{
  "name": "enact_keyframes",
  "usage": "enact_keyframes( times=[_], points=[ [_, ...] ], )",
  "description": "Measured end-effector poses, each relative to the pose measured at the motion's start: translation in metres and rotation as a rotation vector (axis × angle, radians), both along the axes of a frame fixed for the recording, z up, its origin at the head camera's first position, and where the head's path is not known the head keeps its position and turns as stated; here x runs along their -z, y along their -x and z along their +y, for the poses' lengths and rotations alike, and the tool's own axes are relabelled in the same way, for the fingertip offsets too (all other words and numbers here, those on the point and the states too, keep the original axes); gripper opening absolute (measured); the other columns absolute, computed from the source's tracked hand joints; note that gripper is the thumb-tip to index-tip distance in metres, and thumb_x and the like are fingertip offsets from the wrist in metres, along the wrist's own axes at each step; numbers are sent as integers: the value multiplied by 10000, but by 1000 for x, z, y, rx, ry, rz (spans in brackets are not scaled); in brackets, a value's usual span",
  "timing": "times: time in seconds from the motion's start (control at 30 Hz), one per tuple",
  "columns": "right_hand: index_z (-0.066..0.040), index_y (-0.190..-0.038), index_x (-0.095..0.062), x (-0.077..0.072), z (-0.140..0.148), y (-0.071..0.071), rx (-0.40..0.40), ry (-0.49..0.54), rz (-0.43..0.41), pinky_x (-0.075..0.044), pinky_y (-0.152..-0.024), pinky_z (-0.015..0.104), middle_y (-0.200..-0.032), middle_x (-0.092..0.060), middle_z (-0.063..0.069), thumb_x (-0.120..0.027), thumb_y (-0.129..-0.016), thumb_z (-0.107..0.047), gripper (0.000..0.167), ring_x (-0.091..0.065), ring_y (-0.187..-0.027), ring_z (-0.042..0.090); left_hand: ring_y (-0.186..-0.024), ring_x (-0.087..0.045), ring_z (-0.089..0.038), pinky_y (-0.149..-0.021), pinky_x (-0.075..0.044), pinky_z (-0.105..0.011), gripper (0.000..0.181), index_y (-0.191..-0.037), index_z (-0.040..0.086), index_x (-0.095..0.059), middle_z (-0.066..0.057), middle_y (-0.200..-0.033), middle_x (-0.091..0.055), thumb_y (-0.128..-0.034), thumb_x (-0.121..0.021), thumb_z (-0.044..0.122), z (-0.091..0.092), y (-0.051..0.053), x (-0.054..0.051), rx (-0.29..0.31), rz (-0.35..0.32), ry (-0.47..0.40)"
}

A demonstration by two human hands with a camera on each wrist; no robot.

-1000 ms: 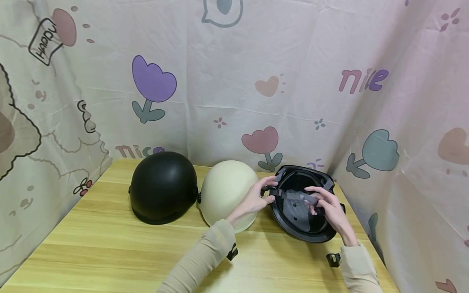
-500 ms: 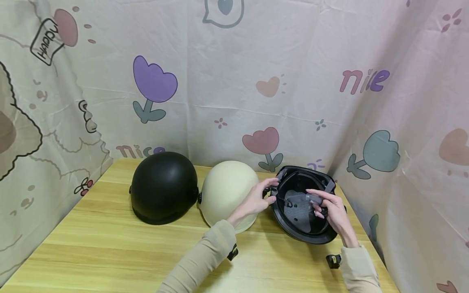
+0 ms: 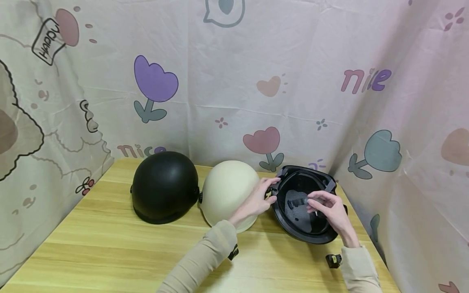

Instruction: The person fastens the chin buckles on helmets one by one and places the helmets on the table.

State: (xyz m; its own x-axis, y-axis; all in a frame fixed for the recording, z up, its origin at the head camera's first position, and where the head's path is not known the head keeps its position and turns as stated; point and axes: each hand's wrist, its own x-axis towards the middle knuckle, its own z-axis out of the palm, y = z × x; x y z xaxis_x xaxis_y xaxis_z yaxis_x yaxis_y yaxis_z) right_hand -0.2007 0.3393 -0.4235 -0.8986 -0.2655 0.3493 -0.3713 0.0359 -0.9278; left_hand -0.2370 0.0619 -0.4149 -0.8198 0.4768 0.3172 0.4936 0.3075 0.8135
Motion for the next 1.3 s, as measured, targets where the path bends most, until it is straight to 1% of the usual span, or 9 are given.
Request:
enact_keyframes(
  times=[0.13, 0.3, 0.47, 0.57, 0.7, 0.8, 0.93, 1.07, 1.3],
  points=[
    [182, -1218, -505, -1, 0, 1, -71, 38, 10, -627, -749, 358, -959, -732, 22, -520, -975, 119, 252, -761, -830, 153, -1335, -475, -291, -1174, -372, -464, 600, -1499, 111, -461, -158, -1423, -470, -935, -630, -8, 1, 0, 0, -13, -3, -26],
    [62, -1232, -603, -1, 0, 2, -110, 15, 13, -620, -717, 286, -920, -747, 20, -465, -1013, 90, 261, -744, -795, 129, -1336, -480, -292, -1173, -373, -466, 606, -1474, 93, -489, -150, -1406, -498, -906, -651, -43, 2, -1, 0, -32, 14, -72],
    [158, -1254, -563, -2, 1, 2, -143, 18, -26, -616, -816, 314, -1033, -762, 68, -422, -1042, 54, 275, -767, -903, 165, -1302, -531, -305, -1132, -417, -451, 599, -1453, 47, -497, -157, -1342, -583, -888, -639, -91, 2, 0, 1, -42, 72, -125],
    [205, -1255, -534, -2, 1, 2, -157, 23, -34, -611, -844, 332, -1080, -758, 92, -412, -1050, 41, 289, -766, -940, 173, -1291, -561, -300, -1069, -450, -372, 578, -1436, 29, -510, -148, -1315, -639, -888, -613, -122, 2, 1, 1, -42, 90, -176],
    [242, -1245, -514, -2, 1, 2, -139, 19, -30, -623, -743, 313, -999, -781, 86, -421, -1046, 44, 296, -763, -872, 158, -1250, -606, -277, -908, -468, -249, 554, -1418, 59, -536, -118, -1303, -682, -897, -611, -113, 1, 3, 2, -56, 84, -245],
    [256, -1232, -504, -1, 1, 2, -106, 32, -30, -606, -636, 281, -927, -788, 60, -444, -1035, 53, 289, -753, -804, 129, -1195, -639, -277, -894, -522, -277, 537, -1408, 93, -546, -118, -1318, -679, -905, -632, -74, 1, 3, 2, -77, 81, -285],
    [184, -1182, -596, 0, 1, 2, -108, 98, -10, -594, -614, 254, -922, -782, 49, -457, -1014, 94, 236, -745, -781, 118, -1136, -664, -255, -922, -561, -304, 467, -1350, 111, -588, -104, -1302, -677, -912, -665, -30, 1, 2, 2, -100, 28, -348],
    [49, -1148, -668, 3, 0, 1, -155, 156, 10, -601, -646, 251, -932, -761, 45, -461, -975, 167, 295, -731, -789, 130, -1083, -679, -233, -900, -556, -242, 348, -1238, 102, -647, -77, -1238, -694, -909, -705, 8, 1, 2, 1, -116, -29, -415],
    [8, -1164, -647, 3, -3, 0, -164, 184, -26, -617, -686, 266, -945, -744, 34, -483, -952, 190, 324, -737, -793, 117, -950, -682, -201, -974, -558, -348, 271, -1154, 46, -680, -114, -1213, -688, -891, -747, 36, 2, 2, 0, -91, -66, -521]
  ],
)
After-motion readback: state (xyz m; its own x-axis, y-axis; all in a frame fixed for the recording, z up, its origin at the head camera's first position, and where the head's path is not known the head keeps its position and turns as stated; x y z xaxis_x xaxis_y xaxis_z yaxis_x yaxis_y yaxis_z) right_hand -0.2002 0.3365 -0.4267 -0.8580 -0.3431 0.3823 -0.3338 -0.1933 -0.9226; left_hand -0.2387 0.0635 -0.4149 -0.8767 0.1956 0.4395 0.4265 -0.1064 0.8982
